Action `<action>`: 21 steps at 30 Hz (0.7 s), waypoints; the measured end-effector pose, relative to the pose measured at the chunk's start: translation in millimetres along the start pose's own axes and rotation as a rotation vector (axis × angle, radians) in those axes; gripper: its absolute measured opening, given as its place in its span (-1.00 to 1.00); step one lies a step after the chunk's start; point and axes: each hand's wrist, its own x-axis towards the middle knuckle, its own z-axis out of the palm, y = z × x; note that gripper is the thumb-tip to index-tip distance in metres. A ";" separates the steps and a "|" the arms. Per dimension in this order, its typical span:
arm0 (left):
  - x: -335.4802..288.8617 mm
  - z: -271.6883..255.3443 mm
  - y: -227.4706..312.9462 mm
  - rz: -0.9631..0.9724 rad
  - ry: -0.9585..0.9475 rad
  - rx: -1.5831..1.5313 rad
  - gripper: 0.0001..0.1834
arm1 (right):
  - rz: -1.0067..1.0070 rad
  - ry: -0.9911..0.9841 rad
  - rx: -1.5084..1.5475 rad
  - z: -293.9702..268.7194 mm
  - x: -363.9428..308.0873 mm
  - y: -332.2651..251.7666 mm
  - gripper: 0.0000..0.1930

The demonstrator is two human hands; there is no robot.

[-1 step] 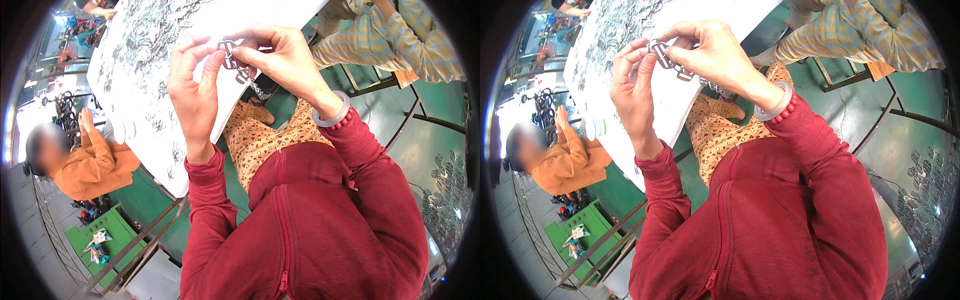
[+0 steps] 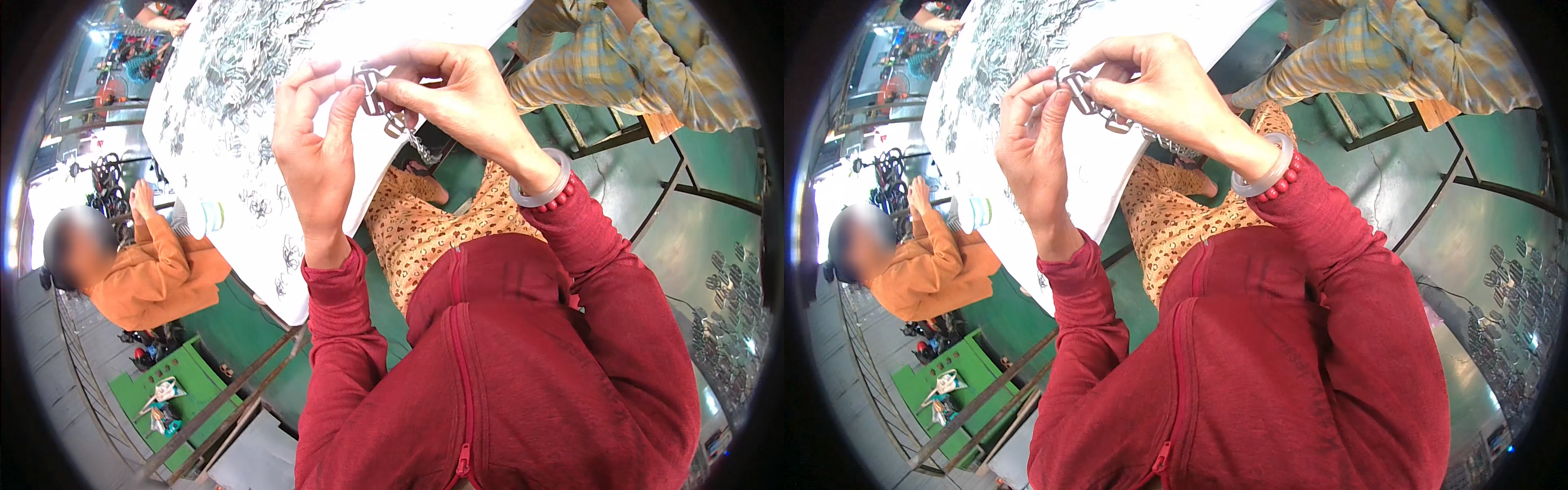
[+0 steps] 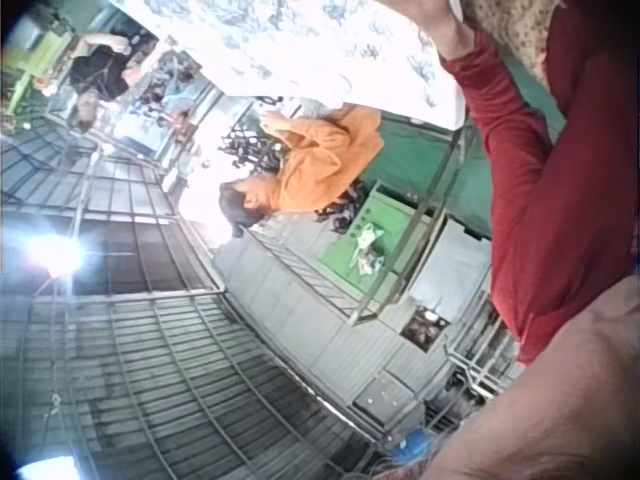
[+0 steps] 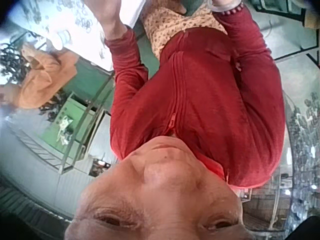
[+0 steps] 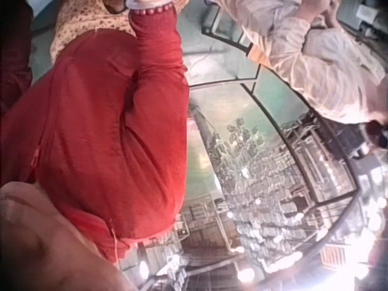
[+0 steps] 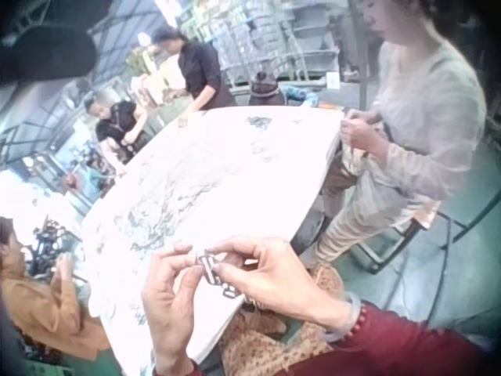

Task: The person picks up metal buckles from a table and hangs them one at a time onto a metal rack.

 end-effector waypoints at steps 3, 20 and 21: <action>4.4 0.4 2.4 -0.035 -0.013 0.004 -0.90 | -0.041 0.009 -0.057 1.3 0.5 -3.5 -0.76; 63.1 42.6 116.0 0.025 -0.419 -0.994 -0.51 | -0.898 0.416 -0.486 -55.7 -44.2 -125.9 -0.83; 68.0 51.4 123.3 0.067 -0.476 -1.041 -0.50 | -0.893 0.463 -0.503 -61.4 -51.6 -138.0 -0.84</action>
